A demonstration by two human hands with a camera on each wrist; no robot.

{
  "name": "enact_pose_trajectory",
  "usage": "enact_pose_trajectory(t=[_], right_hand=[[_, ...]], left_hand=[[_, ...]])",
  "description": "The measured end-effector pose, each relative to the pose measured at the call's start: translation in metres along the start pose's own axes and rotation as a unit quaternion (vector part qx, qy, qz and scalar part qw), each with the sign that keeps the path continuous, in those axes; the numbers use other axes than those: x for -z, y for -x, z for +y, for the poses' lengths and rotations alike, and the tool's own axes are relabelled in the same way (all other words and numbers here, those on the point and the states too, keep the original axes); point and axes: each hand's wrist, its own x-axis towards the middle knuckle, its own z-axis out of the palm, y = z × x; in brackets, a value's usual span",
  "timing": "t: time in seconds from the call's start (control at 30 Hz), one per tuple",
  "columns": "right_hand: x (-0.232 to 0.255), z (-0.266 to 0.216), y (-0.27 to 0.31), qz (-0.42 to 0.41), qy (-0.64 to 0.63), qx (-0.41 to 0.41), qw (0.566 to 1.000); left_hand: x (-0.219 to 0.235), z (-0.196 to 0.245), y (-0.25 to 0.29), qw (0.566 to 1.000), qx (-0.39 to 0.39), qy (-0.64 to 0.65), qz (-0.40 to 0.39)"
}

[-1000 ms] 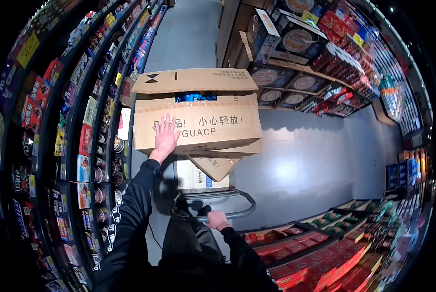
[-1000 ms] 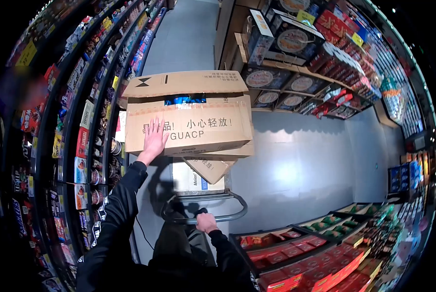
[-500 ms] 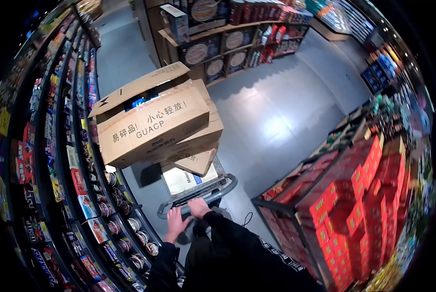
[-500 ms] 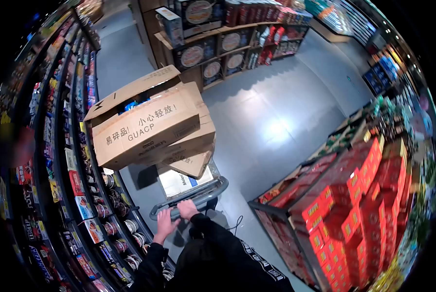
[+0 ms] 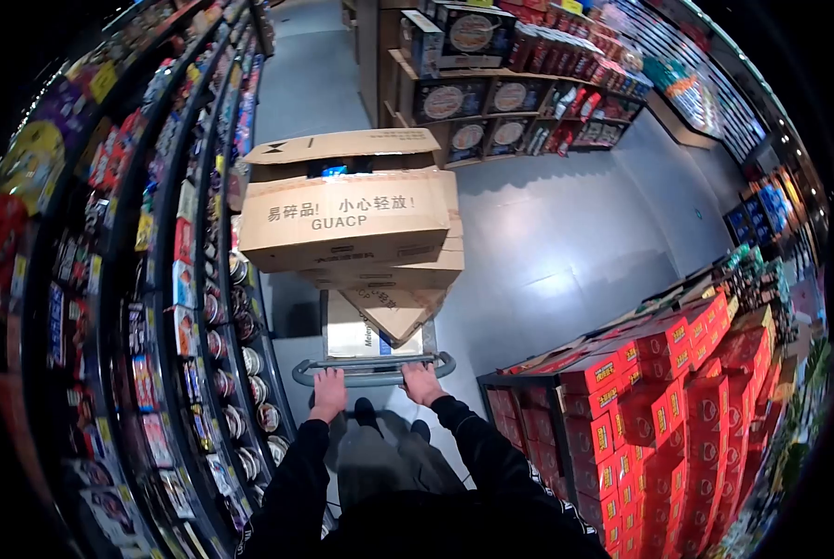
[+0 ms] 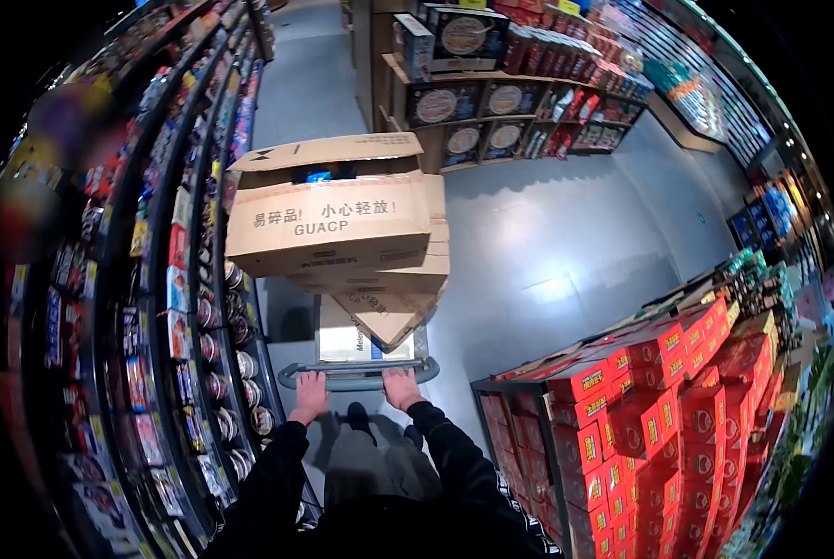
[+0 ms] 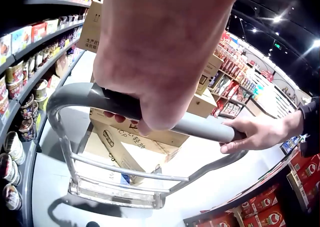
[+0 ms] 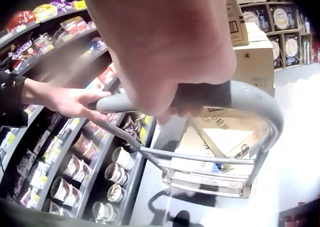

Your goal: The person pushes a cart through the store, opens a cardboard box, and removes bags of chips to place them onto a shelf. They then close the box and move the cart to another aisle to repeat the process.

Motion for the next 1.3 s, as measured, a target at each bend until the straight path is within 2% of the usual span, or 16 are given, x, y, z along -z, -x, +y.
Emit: enact_pose_trajectory(t=[0.1, 0.2, 0.27, 0.5, 0.57, 0.7, 0.8, 0.87, 0.93, 1.0, 1.03, 1.07, 1.13, 1.2, 1.27, 1.3], right_hand=[[-0.020, -0.014, 0.043, 0.033, 0.050, -0.007, 0.998], [-0.035, -0.019, 0.086, 0.009, 0.054, 0.002, 0.998], [-0.051, -0.018, 0.118, 0.063, 0.076, 0.017, 0.995], [-0.103, -0.013, 0.224, 0.035, 0.059, 0.024, 0.997], [-0.116, -0.012, 0.257, 0.047, 0.067, 0.031, 0.996], [-0.137, -0.015, 0.319, 0.050, 0.061, 0.023, 0.997], [-0.156, -0.010, 0.363, 0.011, 0.070, 0.019, 0.997], [-0.190, -0.002, 0.389, 0.065, 0.055, 0.030, 0.996], [-0.195, -0.004, 0.423, 0.030, 0.074, 0.034, 0.996], [-0.223, 0.010, 0.444, 0.032, 0.102, 0.053, 0.993], [-0.225, 0.008, 0.460, 0.027, 0.087, 0.059, 0.994], [-0.225, 0.003, 0.477, 0.002, 0.094, 0.048, 0.994], [-0.231, -0.001, 0.511, -0.013, 0.109, 0.060, 0.992], [-0.247, -0.002, 0.542, 0.025, 0.109, 0.093, 0.989], [-0.260, 0.000, 0.573, 0.001, 0.103, 0.099, 0.990], [-0.267, 0.003, 0.589, -0.010, 0.099, 0.102, 0.990]], left_hand=[[-0.019, 0.013, 0.042, 1.000, 0.011, -0.011, -0.006], [-0.041, 0.025, 0.088, 1.000, 0.005, 0.006, 0.027], [-0.052, 0.041, 0.126, 1.000, -0.002, -0.011, 0.027], [-0.091, 0.089, 0.230, 0.999, 0.007, 0.036, 0.012], [-0.108, 0.105, 0.264, 0.995, -0.012, 0.022, 0.097], [-0.126, 0.138, 0.330, 0.996, 0.018, 0.053, 0.067], [-0.129, 0.179, 0.395, 0.991, 0.049, 0.068, 0.107], [-0.111, 0.203, 0.450, 0.986, 0.034, 0.080, 0.143], [-0.141, 0.218, 0.497, 0.971, 0.057, 0.148, 0.179], [-0.147, 0.243, 0.518, 0.982, 0.128, 0.110, 0.087], [-0.141, 0.256, 0.532, 0.976, 0.163, 0.137, 0.043], [-0.143, 0.266, 0.543, 0.969, 0.191, 0.148, 0.055], [-0.155, 0.285, 0.575, 0.964, 0.196, 0.174, 0.054], [-0.163, 0.304, 0.603, 0.963, 0.220, 0.140, 0.062], [-0.177, 0.319, 0.635, 0.954, 0.223, 0.176, 0.090], [-0.189, 0.327, 0.645, 0.951, 0.234, 0.186, 0.075]])
